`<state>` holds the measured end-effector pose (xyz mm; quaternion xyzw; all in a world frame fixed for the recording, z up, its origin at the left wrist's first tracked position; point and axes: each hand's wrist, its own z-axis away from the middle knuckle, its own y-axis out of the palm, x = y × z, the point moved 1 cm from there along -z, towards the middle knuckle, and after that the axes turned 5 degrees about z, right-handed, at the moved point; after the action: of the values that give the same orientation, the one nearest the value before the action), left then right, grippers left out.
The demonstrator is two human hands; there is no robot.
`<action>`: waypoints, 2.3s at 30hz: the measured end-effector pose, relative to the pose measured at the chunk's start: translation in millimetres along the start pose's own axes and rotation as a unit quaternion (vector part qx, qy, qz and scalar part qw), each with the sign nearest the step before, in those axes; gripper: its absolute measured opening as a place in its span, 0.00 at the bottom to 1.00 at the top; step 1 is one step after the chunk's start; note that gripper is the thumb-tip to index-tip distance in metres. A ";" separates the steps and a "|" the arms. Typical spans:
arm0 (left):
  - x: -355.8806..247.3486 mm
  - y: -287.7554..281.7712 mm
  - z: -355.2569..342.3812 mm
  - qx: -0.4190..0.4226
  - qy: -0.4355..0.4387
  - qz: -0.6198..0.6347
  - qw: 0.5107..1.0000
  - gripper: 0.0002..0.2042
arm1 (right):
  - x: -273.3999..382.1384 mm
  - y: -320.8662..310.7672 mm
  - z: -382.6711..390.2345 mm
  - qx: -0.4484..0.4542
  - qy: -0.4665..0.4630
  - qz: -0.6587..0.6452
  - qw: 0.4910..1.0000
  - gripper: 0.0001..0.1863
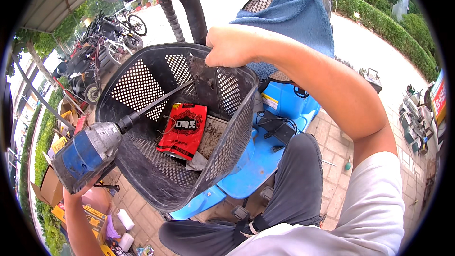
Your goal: The person uses a cordless drill to remove screws from the front basket of a blue electric scooter. After removing the basket, the person wipes the scooter's handlebars and dashboard with a cloth.
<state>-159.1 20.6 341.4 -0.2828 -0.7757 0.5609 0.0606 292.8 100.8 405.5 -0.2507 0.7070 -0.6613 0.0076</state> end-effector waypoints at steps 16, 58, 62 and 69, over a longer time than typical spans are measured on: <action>-2.3 1.1 3.1 0.002 0.047 -0.045 0.998 0.19 | -1.3 0.5 -2.4 -0.003 0.004 0.004 1.000 0.12; -137.6 31.8 2.2 0.001 -0.297 0.619 0.727 0.15 | -5.2 2.8 -7.5 -0.024 0.008 0.000 1.000 0.13; -133.0 31.3 -0.6 0.003 -0.294 0.614 0.732 0.18 | -8.0 5.8 -9.6 -0.034 0.001 -0.004 0.999 0.13; -130.1 29.0 -3.2 0.007 -0.273 0.596 0.755 0.20 | -7.9 5.7 -9.9 -0.026 -0.018 -0.029 0.999 0.12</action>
<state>-38.7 -36.5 345.3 -0.5220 -0.4298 0.5421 -0.4988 294.4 112.9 398.9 -0.2826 0.7161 -0.6382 -0.0055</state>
